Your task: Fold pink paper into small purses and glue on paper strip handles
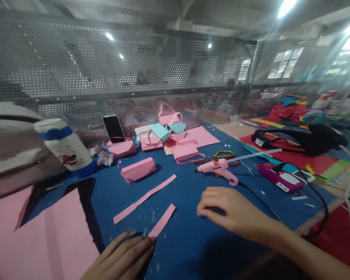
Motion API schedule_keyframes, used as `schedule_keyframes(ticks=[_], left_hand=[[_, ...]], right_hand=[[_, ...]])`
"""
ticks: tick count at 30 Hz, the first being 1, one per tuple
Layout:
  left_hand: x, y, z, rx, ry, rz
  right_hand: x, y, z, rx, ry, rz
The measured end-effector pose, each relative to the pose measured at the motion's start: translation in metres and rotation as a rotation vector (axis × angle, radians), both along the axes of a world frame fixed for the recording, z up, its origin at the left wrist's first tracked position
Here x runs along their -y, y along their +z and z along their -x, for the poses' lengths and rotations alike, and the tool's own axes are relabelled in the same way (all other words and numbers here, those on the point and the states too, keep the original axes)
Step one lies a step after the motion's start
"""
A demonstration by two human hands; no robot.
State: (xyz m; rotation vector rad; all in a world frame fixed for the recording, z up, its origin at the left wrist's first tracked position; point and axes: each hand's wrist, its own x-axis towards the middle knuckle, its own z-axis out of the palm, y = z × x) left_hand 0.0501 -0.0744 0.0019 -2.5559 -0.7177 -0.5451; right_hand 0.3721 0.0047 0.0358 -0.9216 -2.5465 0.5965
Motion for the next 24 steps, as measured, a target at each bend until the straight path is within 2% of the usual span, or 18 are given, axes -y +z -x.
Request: schedule_keyframes(ticks=[4, 6, 10, 13, 16, 20, 24], left_hand=[[0.003, 0.001, -0.004, 0.072, 0.016, -0.022], [0.005, 0.001, -0.007, 0.160, 0.022, -0.031], [0.008, -0.005, -0.008, 0.204, 0.030, 0.030], [0.009, -0.016, -0.004, 0.280, 0.068, 0.064], [0.009, -0.024, 0.000, 0.299, 0.073, 0.089], [0.008, -0.015, 0.002, 0.251, 0.041, 0.077], [0.007, -0.003, 0.001, 0.220, 0.013, 0.109]], right_hand=[[0.000, -0.008, -0.061, -0.032, -0.490, -0.036], [-0.007, -0.013, -0.079, -0.049, -0.614, -0.002], [-0.029, -0.021, -0.084, -0.135, -0.642, 0.056], [-0.045, -0.025, -0.076, -0.112, -0.686, 0.032], [-0.055, -0.027, -0.068, -0.064, -0.648, 0.070], [-0.059, -0.028, -0.066, -0.023, -0.565, 0.240], [-0.057, -0.021, -0.062, -0.106, -0.553, 0.264]])
